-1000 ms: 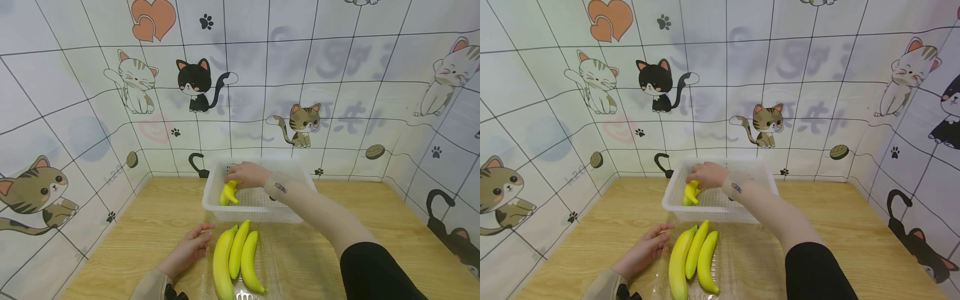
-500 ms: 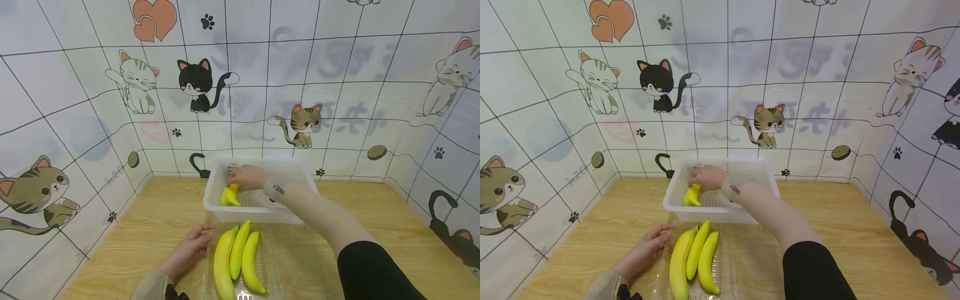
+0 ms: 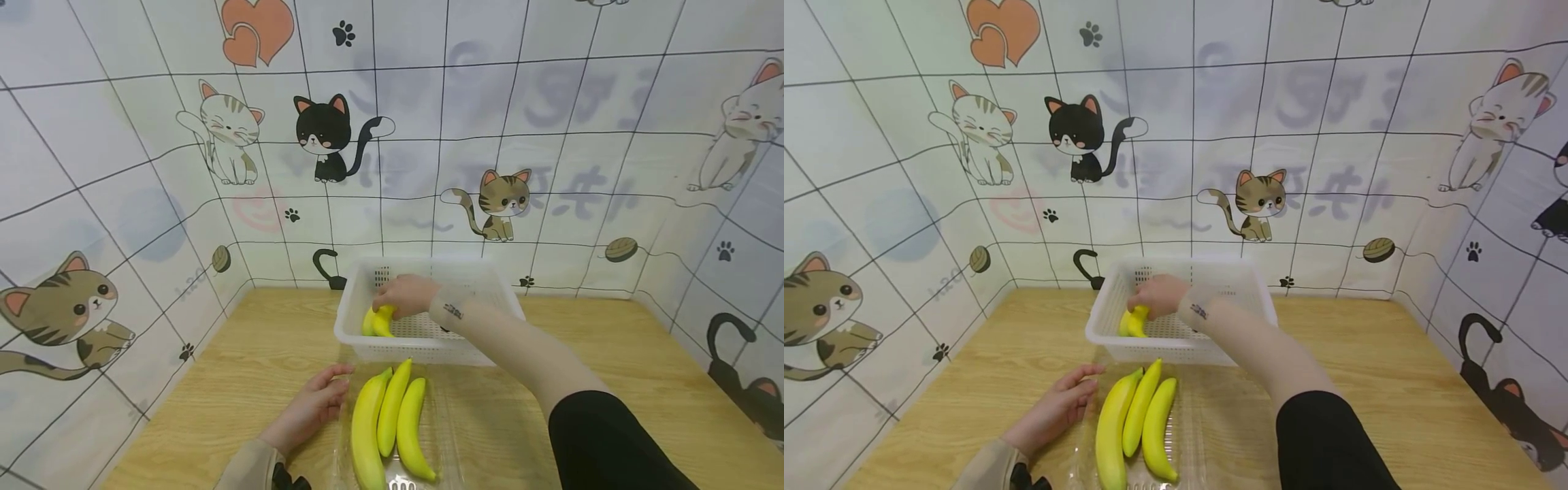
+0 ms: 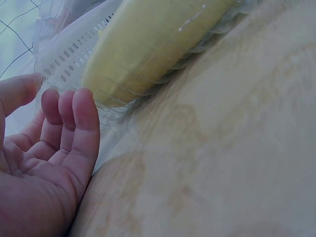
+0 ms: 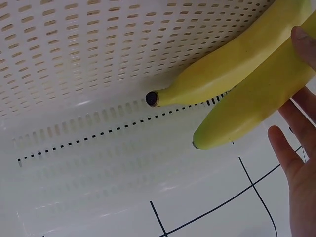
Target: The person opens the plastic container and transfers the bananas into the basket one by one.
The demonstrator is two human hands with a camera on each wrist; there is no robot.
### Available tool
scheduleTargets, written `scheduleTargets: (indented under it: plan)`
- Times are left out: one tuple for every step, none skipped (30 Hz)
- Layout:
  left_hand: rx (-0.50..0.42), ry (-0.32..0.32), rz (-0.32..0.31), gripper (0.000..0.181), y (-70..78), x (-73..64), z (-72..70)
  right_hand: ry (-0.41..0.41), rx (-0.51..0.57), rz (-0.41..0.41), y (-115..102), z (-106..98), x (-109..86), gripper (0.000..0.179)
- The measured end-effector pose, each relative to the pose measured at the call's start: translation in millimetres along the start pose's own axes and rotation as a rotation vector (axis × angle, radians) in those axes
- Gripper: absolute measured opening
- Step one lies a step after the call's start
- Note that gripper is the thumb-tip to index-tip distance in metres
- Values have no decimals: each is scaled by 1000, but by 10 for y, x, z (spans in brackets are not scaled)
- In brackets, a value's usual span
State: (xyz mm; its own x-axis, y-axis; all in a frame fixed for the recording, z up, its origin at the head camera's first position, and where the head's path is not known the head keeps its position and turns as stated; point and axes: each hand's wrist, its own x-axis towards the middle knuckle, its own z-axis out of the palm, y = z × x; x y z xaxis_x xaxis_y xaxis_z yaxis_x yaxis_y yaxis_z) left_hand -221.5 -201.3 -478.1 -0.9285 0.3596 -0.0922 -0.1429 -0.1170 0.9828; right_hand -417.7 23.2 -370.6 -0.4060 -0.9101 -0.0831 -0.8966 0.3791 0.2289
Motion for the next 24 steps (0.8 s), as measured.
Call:
scheduleTargets:
  plan:
    - [2, 2, 1, 43, 0, 0, -1, -4, 3, 0, 1, 6, 6, 41]
    - [2, 3, 1, 43, 0, 0, -2, -6, 9, 0, -1, 9, 12, 41]
    - [2, 4, 3, 42, 0, -1, -2, -8, 15, -2, -3, 11, 17, 41]
    - [0, 5, 5, 42, 0, -2, -2, -10, 18, -6, -7, 11, 21, 41]
    - [1, 4, 5, 42, 5, -4, 1, -12, 15, -10, -10, 13, 25, 41]
    - [0, 3, 4, 43, 7, -4, 1, -15, 13, -15, -14, 15, 30, 41]
    - [-1, 2, 4, 43, 8, -3, -1, -18, 14, -16, -17, 21, 36, 41]
    - [-2, 1, 4, 44, 6, -2, -3, -22, 16, -16, -23, 25, 42, 41]
    - [-3, 1, 4, 44, 4, -2, -5, -24, 15, -18, -26, 34, 50, 41]
    - [-4, -1, 5, 44, 3, 0, -6, -24, 17, -23, -27, 43, 57, 40]
    - [-3, -3, 4, 45, 2, 2, -7, -24, 20, -26, -25, 59, 67, 40]
    - [-3, -3, 6, 45, -4, 4, -11, -25, 23, -30, -24, 75, 75, 40]
    - [-2, -3, 6, 45, -7, 3, -12, -21, 24, -38, -21, 94, 83, 40]
    - [-3, -2, 4, 46, -10, 2, -13, -17, 20, -49, -18, 113, 91, 40]
    - [-4, -2, 3, 46, -10, 0, -12, -12, 19, -60, -13, 135, 98, 40]
    - [-3, -2, 3, 46, -11, -2, -10, -9, 14, -70, -7, 156, 104, 40]
    - [-3, -2, 2, 46, -10, -3, -7, -7, 9, -77, -2, 176, 110, 40]
    - [-3, -1, 1, 47, -7, -4, -5, -3, 3, -85, 2, 193, 115, 40]
    - [-4, 0, 0, 47, -4, -4, -3, 1, -3, -90, 6, 208, 119, 40]
    - [-4, 0, 2, 47, -2, -4, 1, 1, -8, -89, 10, 221, 125, 40]
    - [-5, 1, 3, 47, 1, -4, 4, 1, -10, -88, 13, 231, 129, 40]
    - [-6, 2, 2, 48, 5, -4, 7, -2, -8, -89, 15, 237, 134, 40]
    - [-7, 3, 1, 48, 9, -4, 9, -4, -6, -87, 16, 243, 139, 40]
    - [-6, 3, 1, 48, 12, -5, 11, -7, -5, -86, 18, 251, 144, 40]
